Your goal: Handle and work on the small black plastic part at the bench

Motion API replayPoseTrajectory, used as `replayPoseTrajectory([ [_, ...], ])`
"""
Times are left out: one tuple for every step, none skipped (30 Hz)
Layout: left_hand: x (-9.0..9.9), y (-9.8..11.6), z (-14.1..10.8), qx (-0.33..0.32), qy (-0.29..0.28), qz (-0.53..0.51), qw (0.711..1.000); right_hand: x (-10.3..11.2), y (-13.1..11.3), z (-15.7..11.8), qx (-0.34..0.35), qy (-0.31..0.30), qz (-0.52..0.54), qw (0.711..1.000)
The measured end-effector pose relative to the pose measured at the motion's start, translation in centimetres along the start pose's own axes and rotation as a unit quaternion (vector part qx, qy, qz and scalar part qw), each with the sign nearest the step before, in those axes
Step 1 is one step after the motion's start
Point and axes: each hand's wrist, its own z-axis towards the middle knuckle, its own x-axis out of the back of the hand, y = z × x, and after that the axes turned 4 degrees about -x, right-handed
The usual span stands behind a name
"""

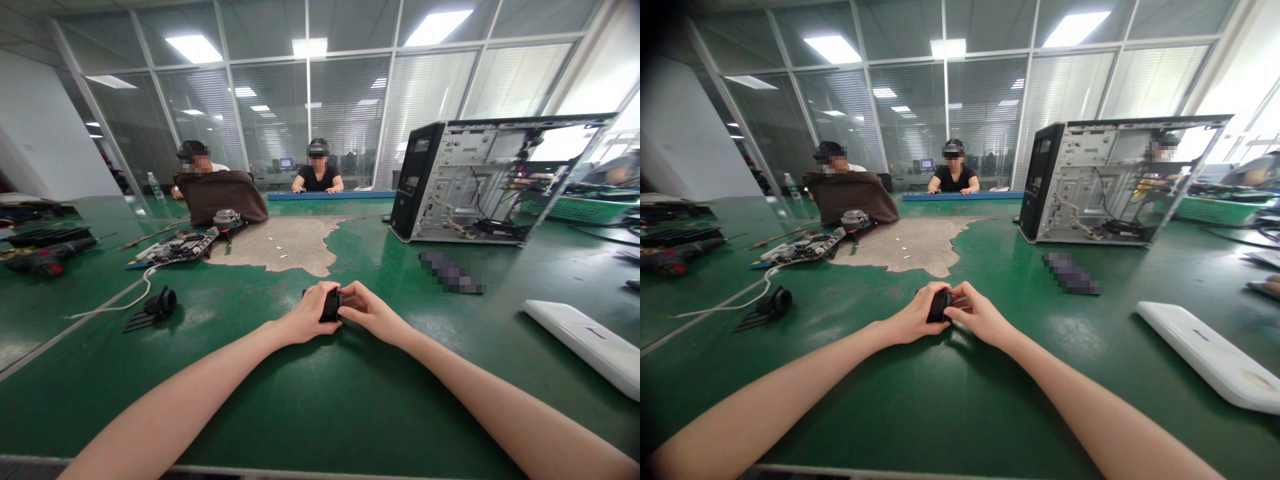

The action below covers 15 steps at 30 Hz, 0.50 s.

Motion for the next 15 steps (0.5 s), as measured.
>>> replayPoseTrajectory([
  [-0.01,0.0,0.0,0.0,0.0,0.0,1.0,0.03,-0.12,-0.08,0.007,-0.005,0.0,1.0],
  [-0.02,0.01,0.0,0.0,0.0,0.0,1.0,0.05,-0.24,-0.17,0.013,-0.007,0.0,1.0],
  [-0.03,0.02,0.0,0.0,0.0,0.0,1.0,0.05,-0.34,-0.24,0.017,-0.01,0.0,1.0],
  [-0.04,0.02,0.0,-0.001,0.001,0.0,1.0,0.04,-0.43,-0.3,0.019,-0.011,0.0,1.0],
  [-0.05,0.02,-0.01,-0.001,0.003,-0.001,1.0,0.01,-0.48,-0.33,0.018,-0.012,0.002,1.0],
  [-0.06,0.02,-0.01,-0.001,0.004,-0.001,1.0,-0.02,-0.5,-0.34,0.016,-0.012,0.005,1.0],
  [-0.06,0.03,0.0,-0.001,0.003,0.0,1.0,-0.06,-0.49,-0.32,0.013,-0.011,0.008,1.0],
  [-0.06,0.03,0.0,0.0,0.002,0.002,1.0,-0.11,-0.45,-0.28,0.011,-0.007,0.009,1.0],
  [-0.06,0.03,0.01,0.001,0.001,0.004,1.0,-0.15,-0.39,-0.22,0.011,-0.002,0.009,1.0],
  [-0.05,0.03,0.02,0.002,0.0,0.006,1.0,-0.19,-0.32,-0.16,0.013,0.004,0.007,1.0],
  [-0.04,0.03,0.03,0.001,-0.001,0.008,1.0,-0.21,-0.26,-0.1,0.015,0.01,0.003,1.0],
  [-0.03,0.03,0.04,0.0,-0.001,0.008,1.0,-0.23,-0.2,-0.04,0.014,0.016,-0.002,1.0],
  [-0.03,0.03,0.05,-0.002,-0.001,0.008,1.0,-0.24,-0.15,0.01,0.011,0.021,-0.006,1.0],
  [-0.02,0.03,0.06,-0.004,-0.001,0.006,1.0,-0.23,-0.11,0.04,0.005,0.025,-0.009,1.0],
  [-0.02,0.03,0.06,-0.005,-0.001,0.004,1.0,-0.22,-0.09,0.05,0.0,0.027,-0.012,1.0],
])
